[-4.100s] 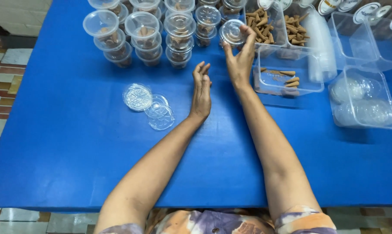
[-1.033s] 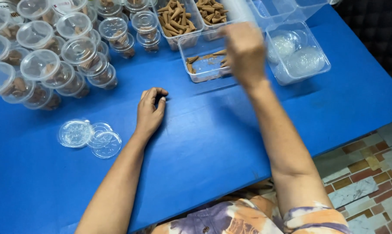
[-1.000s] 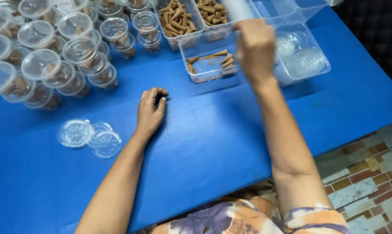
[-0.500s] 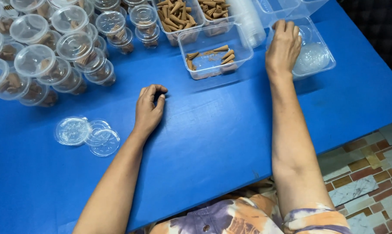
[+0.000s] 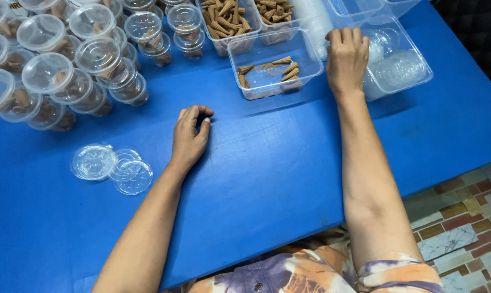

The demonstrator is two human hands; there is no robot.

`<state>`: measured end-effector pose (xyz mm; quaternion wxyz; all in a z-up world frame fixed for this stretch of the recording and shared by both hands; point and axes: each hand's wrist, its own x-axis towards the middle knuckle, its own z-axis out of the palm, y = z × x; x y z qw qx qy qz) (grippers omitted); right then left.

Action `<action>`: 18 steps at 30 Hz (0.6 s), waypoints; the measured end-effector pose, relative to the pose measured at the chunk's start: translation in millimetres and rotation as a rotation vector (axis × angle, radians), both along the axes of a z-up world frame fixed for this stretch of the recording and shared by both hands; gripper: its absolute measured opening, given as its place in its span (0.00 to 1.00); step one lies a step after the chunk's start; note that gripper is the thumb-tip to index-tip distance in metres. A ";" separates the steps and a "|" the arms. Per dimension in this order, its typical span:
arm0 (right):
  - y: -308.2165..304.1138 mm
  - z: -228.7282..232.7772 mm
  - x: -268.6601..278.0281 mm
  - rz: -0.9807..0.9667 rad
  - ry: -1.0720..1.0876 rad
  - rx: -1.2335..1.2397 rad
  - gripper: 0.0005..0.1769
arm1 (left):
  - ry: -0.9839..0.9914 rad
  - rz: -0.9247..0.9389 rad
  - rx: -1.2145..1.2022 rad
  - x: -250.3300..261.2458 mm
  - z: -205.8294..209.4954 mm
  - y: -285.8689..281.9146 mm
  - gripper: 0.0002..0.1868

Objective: Packaging incense cones and small metal burner discs into clear plastic containers.

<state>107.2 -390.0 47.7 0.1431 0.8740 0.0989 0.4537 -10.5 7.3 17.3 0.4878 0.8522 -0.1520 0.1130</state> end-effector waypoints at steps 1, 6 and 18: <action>0.9 -1.4 1.0 0.021 0.016 0.017 0.16 | -0.016 -0.005 0.005 1.1 -2.1 0.5 0.08; -0.1 -4.6 6.1 0.089 0.065 0.106 0.20 | -0.022 -0.003 0.009 0.8 -1.0 0.5 0.08; -3.7 -11.2 8.0 0.032 -0.090 -0.010 0.09 | -0.005 -0.011 -0.003 -0.8 2.1 0.1 0.07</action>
